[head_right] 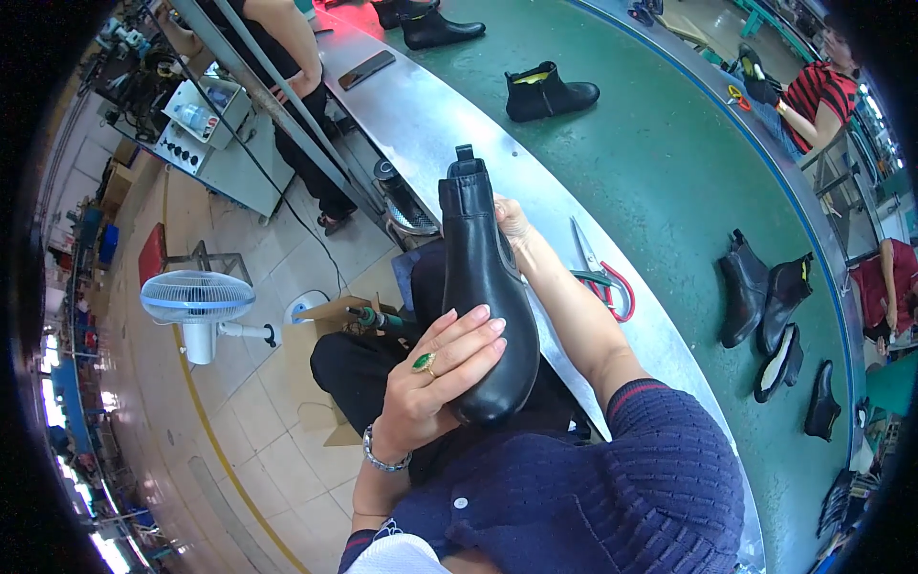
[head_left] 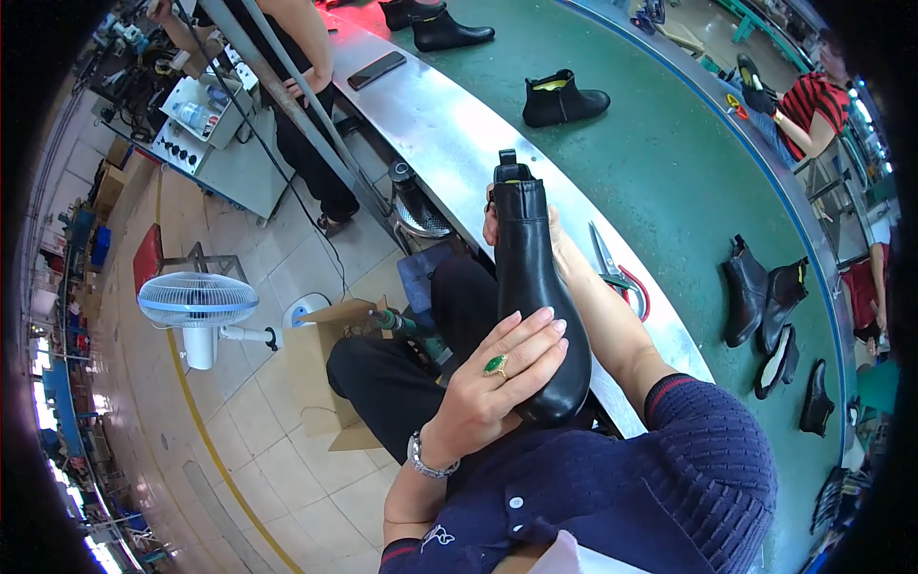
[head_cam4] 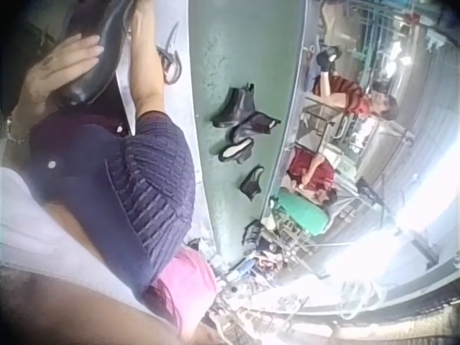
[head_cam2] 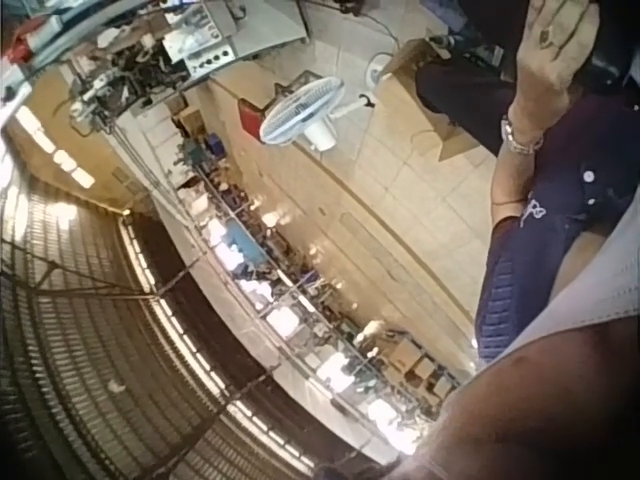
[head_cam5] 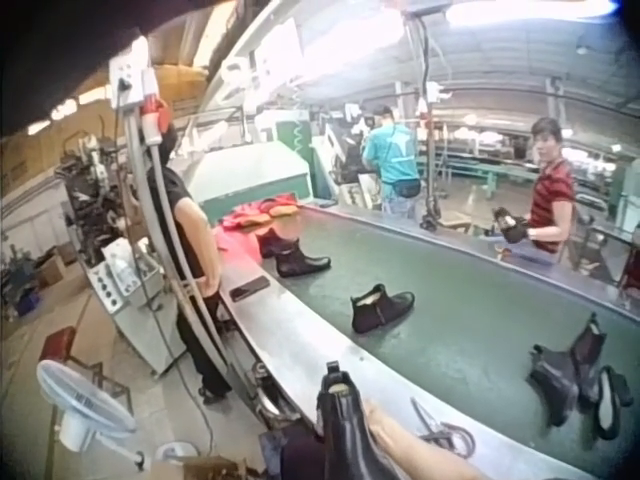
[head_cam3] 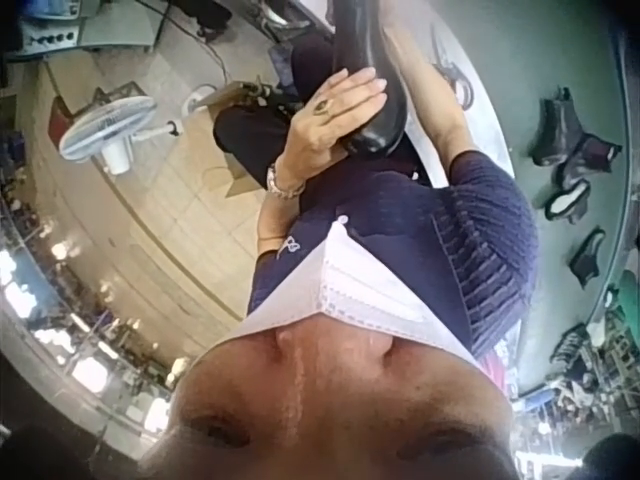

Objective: Manually assemble and trim components of a black boot using hand tools.

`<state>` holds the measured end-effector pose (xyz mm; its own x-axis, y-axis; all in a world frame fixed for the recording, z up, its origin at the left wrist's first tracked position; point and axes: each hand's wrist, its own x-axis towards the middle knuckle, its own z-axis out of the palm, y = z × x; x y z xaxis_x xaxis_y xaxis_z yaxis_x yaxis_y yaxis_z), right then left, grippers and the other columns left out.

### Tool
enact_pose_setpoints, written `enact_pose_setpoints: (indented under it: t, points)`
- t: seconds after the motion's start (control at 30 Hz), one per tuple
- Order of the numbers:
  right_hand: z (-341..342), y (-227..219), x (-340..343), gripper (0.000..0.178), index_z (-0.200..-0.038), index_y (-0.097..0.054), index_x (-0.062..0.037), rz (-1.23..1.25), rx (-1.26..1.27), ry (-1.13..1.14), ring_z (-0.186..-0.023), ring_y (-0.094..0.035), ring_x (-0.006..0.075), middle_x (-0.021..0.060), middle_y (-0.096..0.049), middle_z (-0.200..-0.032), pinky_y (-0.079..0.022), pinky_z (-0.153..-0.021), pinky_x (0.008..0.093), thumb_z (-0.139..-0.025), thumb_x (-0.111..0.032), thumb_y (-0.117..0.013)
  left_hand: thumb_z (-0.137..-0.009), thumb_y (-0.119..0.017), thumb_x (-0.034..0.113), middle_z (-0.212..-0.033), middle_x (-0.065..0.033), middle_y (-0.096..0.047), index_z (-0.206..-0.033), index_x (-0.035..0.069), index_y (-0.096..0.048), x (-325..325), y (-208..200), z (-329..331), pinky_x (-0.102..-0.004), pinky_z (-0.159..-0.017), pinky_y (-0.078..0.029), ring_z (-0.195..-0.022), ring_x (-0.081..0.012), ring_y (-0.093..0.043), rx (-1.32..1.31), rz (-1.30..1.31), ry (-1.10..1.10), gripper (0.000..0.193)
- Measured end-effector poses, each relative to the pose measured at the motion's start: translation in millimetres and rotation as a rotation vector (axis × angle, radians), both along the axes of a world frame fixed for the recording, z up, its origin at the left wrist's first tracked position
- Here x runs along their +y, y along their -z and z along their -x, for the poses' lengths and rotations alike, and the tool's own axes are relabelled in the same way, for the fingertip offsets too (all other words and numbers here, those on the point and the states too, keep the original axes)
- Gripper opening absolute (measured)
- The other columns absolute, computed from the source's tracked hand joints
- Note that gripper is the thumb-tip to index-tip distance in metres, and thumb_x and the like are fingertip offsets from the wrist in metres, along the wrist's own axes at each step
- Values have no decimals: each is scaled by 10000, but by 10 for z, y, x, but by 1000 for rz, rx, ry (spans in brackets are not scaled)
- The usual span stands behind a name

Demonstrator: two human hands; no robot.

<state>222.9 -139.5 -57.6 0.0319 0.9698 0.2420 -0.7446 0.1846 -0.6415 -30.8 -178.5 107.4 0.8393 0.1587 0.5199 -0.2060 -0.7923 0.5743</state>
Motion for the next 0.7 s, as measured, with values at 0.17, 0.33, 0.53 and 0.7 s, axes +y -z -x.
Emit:
enact_pose_setpoints:
  t: [0.17,0.33,0.53,0.7]
  points:
    - [-135,-212,25,703,-1005,-526,-8,-52,-88,-11,-635,-627,267,136,-598,-711,-490,-672,365,-587,-514,-778,-748,-683,52,-1294,-82,-606,-1182,107,-670,-45,64,-9,-406,-1103,-361,-1286,-268,-509,47,-3,41,438]
    - [-373,-257,41,709,-1008,-506,-4,-108,-237,-42,-694,-640,300,189,-632,-748,-488,-688,403,-573,-482,-798,-722,-611,-53,-1355,-55,-568,-1239,145,-649,-105,187,0,-402,-1128,-322,-1336,-259,-454,102,-15,58,555]
    - [-440,-276,38,832,-1076,-502,29,-72,-249,-183,-823,-645,370,285,-638,-875,-496,-775,417,-439,-327,-901,-768,-572,-29,-1385,-50,-545,-1259,161,-639,-195,354,38,-385,-1137,-307,-1343,-250,-446,74,-46,31,531]
    - [-481,-15,6,946,-1255,-426,71,-29,-28,-244,-940,-634,399,311,-612,-1014,-532,-821,443,-478,-205,-890,-801,-552,16,-1393,-76,-526,-1304,114,-588,-184,302,-24,-401,-1127,-326,-1347,-255,-436,54,-77,46,514]
